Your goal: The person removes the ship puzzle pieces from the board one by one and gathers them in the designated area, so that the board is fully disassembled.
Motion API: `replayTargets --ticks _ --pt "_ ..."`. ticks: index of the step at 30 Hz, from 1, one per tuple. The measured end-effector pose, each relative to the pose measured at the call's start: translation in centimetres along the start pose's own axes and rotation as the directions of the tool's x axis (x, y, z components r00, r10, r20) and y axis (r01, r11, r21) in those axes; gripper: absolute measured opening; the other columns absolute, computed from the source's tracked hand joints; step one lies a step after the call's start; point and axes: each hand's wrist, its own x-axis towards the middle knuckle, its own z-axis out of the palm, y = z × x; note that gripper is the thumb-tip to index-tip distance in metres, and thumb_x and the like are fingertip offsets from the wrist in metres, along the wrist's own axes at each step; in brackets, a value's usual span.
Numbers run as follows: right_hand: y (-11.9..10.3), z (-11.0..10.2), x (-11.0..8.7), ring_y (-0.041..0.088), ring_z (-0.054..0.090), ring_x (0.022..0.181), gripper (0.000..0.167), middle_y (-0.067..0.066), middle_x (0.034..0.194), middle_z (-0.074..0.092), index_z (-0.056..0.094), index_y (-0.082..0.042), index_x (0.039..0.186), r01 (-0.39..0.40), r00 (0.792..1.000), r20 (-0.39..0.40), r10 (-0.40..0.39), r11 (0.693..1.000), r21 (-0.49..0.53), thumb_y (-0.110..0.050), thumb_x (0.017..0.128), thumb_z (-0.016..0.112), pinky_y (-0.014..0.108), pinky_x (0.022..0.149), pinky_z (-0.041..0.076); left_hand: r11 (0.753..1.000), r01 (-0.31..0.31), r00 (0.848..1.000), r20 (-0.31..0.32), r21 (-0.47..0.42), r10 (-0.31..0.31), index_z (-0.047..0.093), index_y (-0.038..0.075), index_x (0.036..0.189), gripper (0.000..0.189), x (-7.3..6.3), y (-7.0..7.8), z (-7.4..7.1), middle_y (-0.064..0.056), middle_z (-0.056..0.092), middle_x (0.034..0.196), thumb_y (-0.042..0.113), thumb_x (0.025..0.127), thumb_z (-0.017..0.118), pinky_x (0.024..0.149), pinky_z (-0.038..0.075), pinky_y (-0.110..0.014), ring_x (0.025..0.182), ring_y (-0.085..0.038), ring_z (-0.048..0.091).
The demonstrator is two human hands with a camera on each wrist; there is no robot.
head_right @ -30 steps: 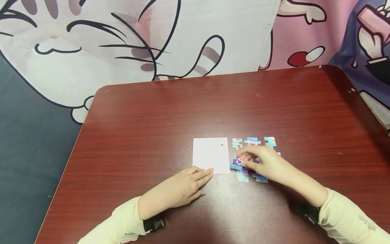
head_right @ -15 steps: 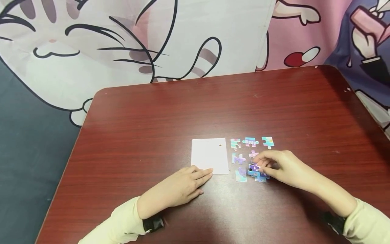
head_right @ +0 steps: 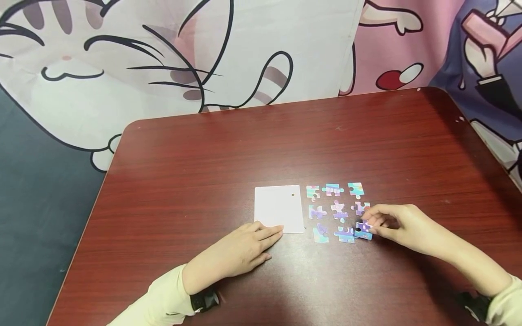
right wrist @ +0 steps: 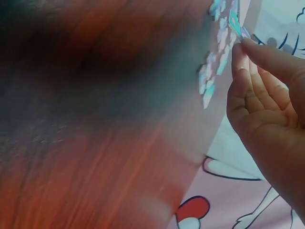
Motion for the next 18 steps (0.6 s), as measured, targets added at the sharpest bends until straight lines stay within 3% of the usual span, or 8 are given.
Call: replayTargets --ticks 18 --pt "2.0 0.2 -1.2 -0.004 0.057 0.071 0.038 -0.02 0.077 0.062 0.065 -0.019 0.097 -0.055 0.998 0.041 0.052 0.996 0.064 0.007 0.07 0.074 0.005 0.064 0.042 1.0 -0.004 1.0 -0.016 0.019 0.005 0.04 0.015 0.143 0.054 -0.1 0.0 0.2 0.005 0.035 0.148 0.038 0.095 0.049 0.094 0.042 -0.025 0.115 -0.009 0.047"
